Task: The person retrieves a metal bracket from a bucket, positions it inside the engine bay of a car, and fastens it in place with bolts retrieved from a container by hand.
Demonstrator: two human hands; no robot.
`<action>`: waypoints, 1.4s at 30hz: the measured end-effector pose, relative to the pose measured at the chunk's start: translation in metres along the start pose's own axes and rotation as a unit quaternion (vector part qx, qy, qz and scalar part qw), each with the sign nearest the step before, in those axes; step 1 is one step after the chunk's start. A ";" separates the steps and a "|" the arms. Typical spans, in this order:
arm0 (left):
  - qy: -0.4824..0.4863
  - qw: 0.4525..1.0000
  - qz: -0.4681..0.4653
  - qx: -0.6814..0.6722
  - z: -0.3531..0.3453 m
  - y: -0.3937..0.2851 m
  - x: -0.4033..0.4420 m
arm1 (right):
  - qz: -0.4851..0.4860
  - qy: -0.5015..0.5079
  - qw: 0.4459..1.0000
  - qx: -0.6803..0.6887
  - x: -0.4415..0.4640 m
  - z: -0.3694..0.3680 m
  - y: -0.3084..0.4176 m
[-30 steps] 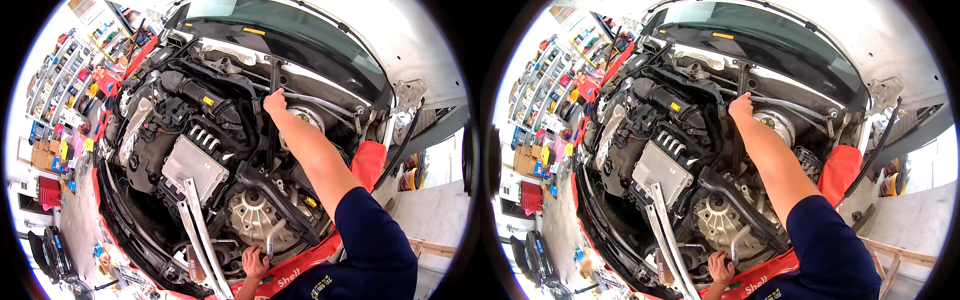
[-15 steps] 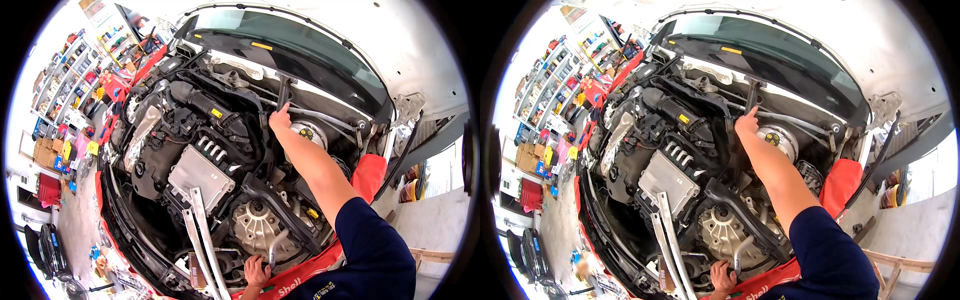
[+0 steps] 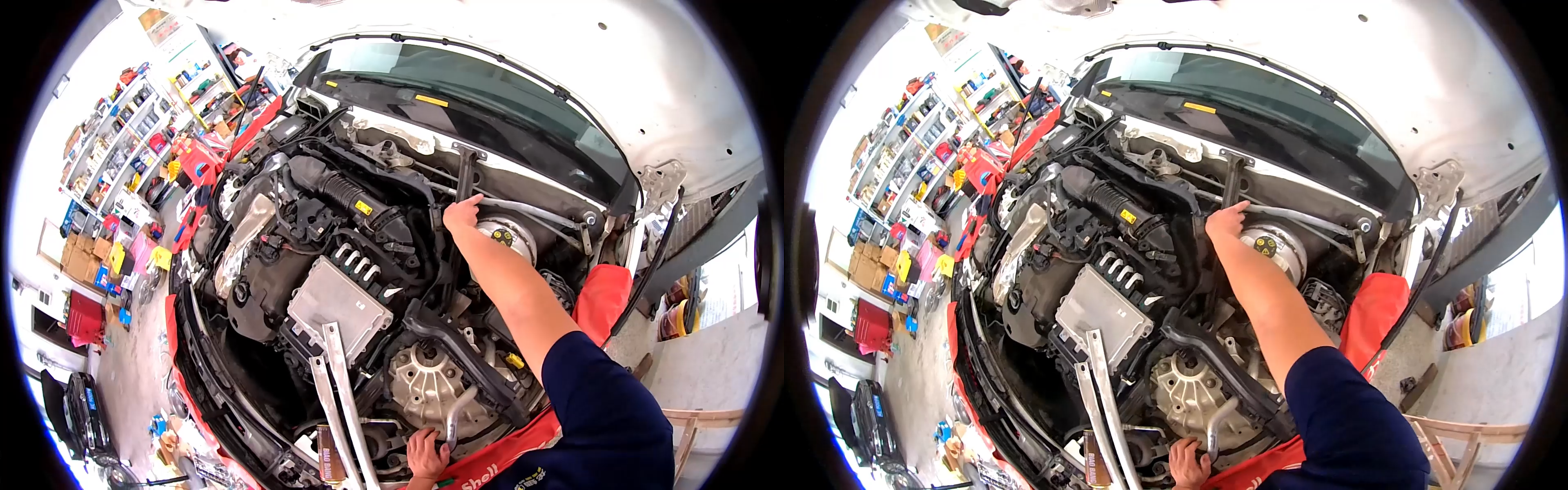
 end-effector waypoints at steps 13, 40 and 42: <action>0.013 1.000 0.009 0.003 0.002 -0.001 0.001 | 0.106 0.066 0.991 0.046 -0.011 0.037 0.025; 0.354 0.900 0.116 -0.224 0.096 -0.027 -0.285 | 0.406 0.698 0.579 -0.115 -0.380 0.455 -0.414; 0.342 0.918 0.042 -0.199 0.098 -0.027 -0.301 | 0.389 0.726 0.534 -0.193 -0.396 0.449 -0.439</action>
Point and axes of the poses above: each hand's wrist, its own x-axis towards the middle knuckle, its own z-axis out of the back of the hand, y = z × x, the point moved 5 cm from there along x, towards the middle knuckle, and after that the axes turned 14 degrees about -y, right-handed, at the moved point
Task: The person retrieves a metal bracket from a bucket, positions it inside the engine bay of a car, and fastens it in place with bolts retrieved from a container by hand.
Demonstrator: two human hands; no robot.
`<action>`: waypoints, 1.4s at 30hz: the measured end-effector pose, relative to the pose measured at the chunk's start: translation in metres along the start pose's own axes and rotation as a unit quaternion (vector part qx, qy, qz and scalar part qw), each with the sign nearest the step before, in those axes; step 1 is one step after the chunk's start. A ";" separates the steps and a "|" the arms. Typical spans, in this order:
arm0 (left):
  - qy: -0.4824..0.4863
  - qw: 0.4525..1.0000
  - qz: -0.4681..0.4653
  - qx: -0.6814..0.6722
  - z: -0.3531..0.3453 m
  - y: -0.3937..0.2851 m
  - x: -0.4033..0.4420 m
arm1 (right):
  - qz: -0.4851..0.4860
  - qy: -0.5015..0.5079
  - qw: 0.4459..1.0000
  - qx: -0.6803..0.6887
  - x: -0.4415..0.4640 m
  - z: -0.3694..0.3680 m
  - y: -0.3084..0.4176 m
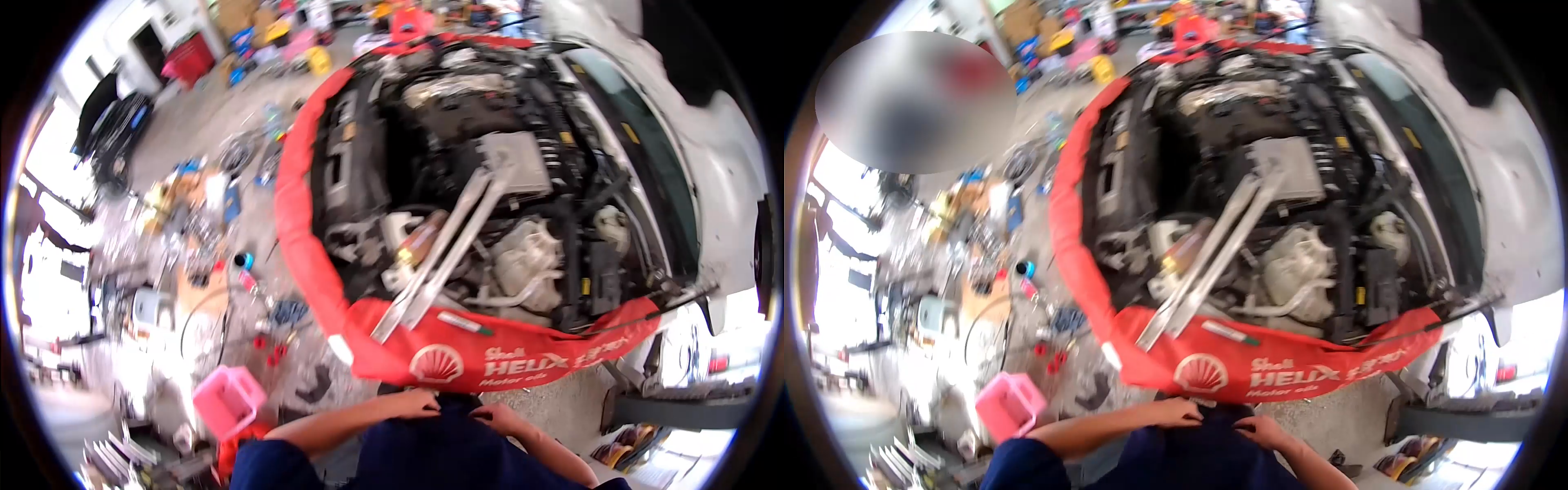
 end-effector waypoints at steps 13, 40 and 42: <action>-0.154 0.987 0.020 0.045 0.007 -0.015 -0.088 | 0.225 0.120 0.927 -0.274 0.051 -0.086 0.096; -0.279 0.932 0.204 -0.107 -0.077 -0.042 -0.115 | 0.144 0.168 0.973 -0.065 0.019 -0.107 0.020; -0.278 0.928 0.215 -0.121 -0.079 -0.040 -0.114 | 0.142 0.139 0.980 0.028 0.012 -0.103 0.012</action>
Point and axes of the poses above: each hand's wrist, its own x-axis towards the middle knuckle, its own z-axis out of the back of the hand, y = z × x, the point moved 5 cm from there along x, towards the middle knuckle, and after that the axes turned 14 degrees about -y, right-handed, at the moved point
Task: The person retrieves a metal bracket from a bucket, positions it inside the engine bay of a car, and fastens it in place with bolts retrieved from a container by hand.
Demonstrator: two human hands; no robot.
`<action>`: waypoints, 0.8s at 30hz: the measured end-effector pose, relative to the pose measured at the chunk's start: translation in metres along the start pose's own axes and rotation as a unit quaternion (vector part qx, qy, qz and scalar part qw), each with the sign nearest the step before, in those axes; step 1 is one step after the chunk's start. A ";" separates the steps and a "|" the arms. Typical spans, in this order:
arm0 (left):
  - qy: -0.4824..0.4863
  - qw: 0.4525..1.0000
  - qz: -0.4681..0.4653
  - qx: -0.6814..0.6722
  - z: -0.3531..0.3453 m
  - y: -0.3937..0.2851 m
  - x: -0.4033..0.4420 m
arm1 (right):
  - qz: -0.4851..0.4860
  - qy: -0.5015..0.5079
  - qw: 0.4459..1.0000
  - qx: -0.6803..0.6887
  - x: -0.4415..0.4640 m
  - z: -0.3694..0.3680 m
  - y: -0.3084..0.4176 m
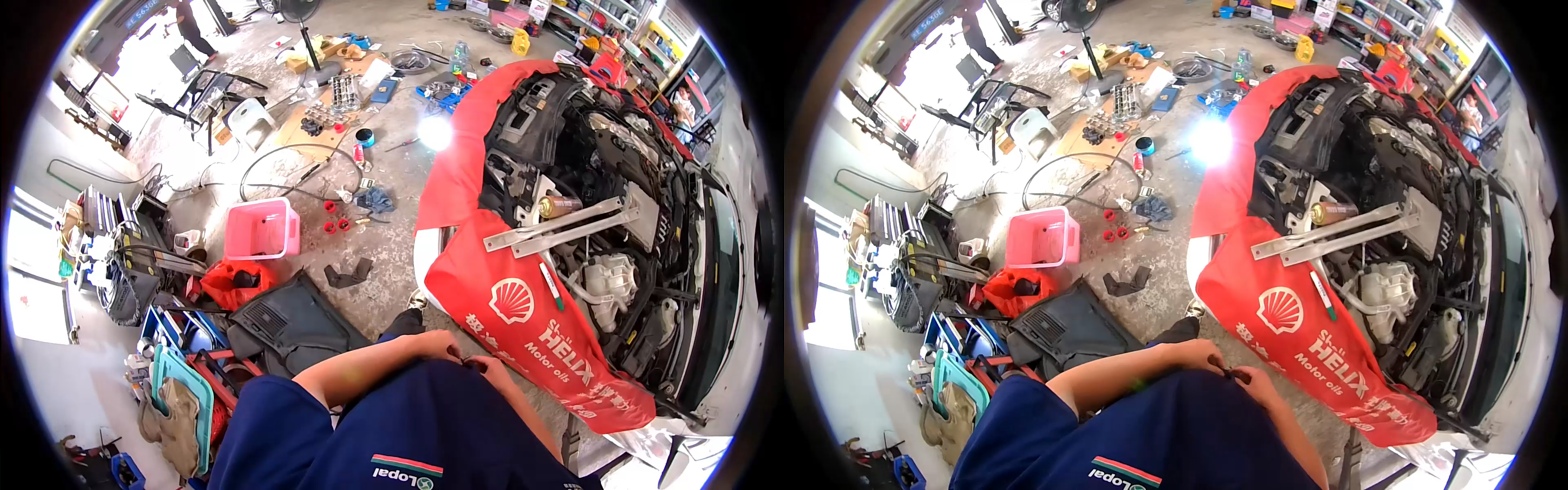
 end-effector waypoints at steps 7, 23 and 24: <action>0.028 0.998 -0.023 0.045 0.001 0.007 0.004 | -0.065 -0.041 0.997 0.028 -0.018 0.001 0.004; -0.420 0.854 0.285 -0.109 0.180 0.267 -0.058 | -0.082 -0.106 0.971 -0.196 0.122 -0.058 0.061; -0.439 0.835 0.310 -0.119 0.191 0.324 -0.060 | -0.042 -0.112 0.969 -0.214 0.143 -0.070 0.049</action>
Point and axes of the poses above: each hand's wrist, its own x-axis towards the middle knuckle, its own z-axis out of the back of the hand, y = z × x, the point moved 5 cm from there along x, towards the middle knuckle, and after that the axes turned 14 degrees about -y, right-handed, at the moved point
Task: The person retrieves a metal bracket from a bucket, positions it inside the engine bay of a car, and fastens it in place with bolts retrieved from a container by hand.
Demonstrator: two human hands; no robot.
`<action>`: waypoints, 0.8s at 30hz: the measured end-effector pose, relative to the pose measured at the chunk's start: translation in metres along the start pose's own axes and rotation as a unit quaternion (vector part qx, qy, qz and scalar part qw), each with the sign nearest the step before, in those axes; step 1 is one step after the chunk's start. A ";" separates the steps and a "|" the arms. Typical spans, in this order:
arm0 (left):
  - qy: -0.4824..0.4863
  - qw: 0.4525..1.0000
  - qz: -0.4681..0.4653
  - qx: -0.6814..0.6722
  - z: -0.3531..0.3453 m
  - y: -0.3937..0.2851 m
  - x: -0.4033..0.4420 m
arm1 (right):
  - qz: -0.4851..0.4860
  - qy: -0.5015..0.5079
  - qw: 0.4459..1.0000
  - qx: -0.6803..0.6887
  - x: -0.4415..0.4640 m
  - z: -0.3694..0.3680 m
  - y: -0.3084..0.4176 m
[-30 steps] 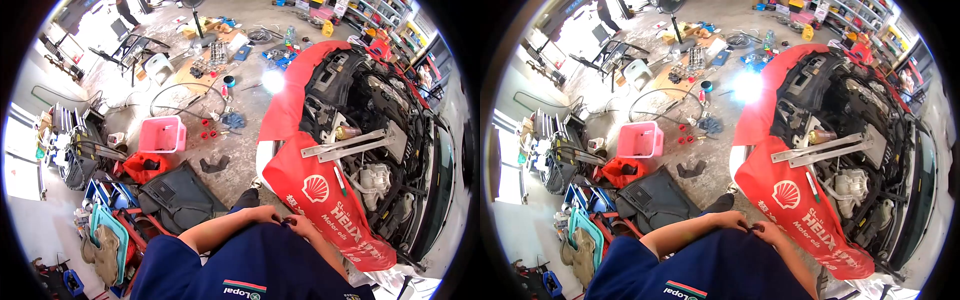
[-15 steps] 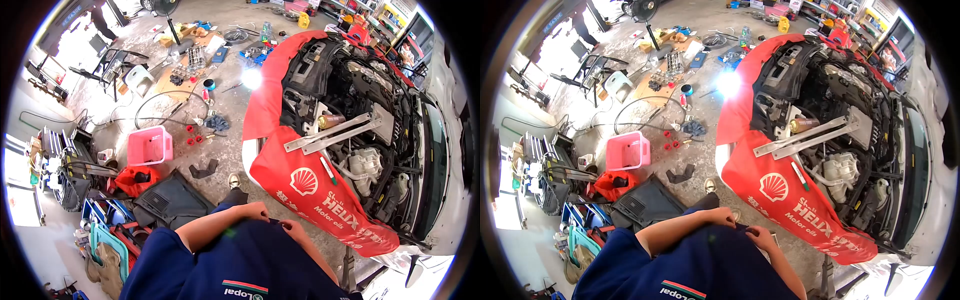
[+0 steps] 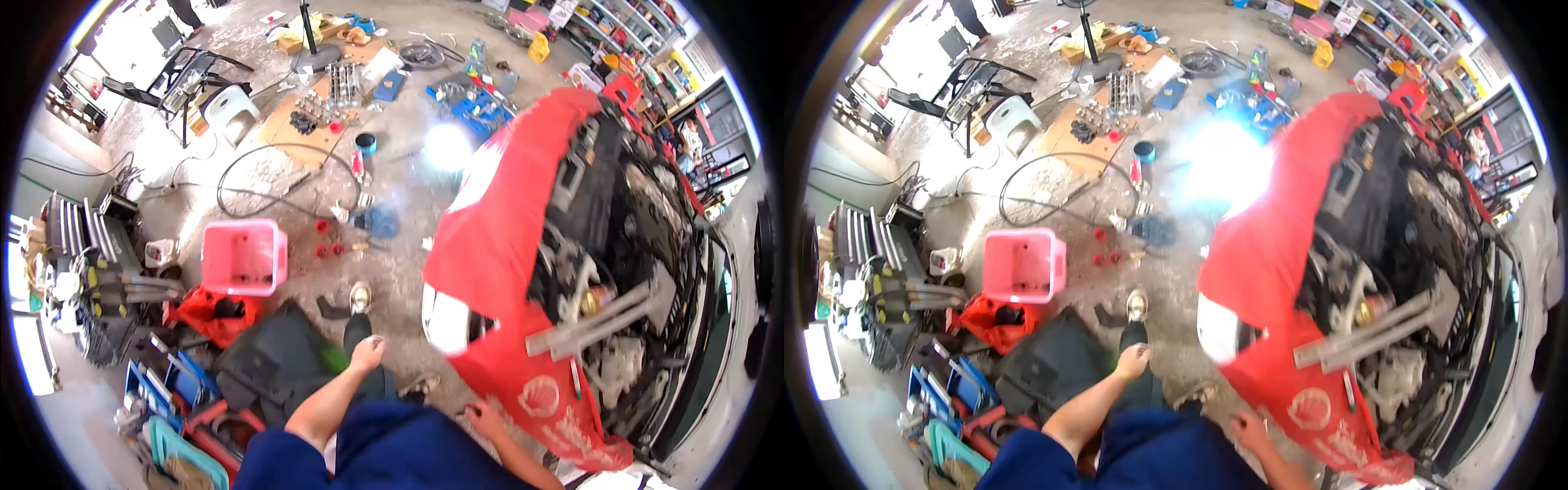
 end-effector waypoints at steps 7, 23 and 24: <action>-0.198 0.939 0.280 0.032 -0.005 0.232 0.283 | -0.164 0.154 0.974 -0.036 0.102 -0.135 0.062; -0.208 0.914 0.338 0.079 -0.095 0.409 0.557 | -0.285 0.186 0.938 -0.074 0.239 -0.251 0.091; -0.221 0.923 0.283 0.135 -0.076 0.367 0.544 | -0.292 0.190 0.935 -0.065 0.242 -0.246 0.101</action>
Point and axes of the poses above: each hand's wrist, its own x-axis towards the middle knuckle, its own z-axis out of the back of the hand, y = z × x, the point moved 5 cm from there along x, towards the middle knuckle, and after that the axes turned 14 degrees about -y, right-handed, at the moved point
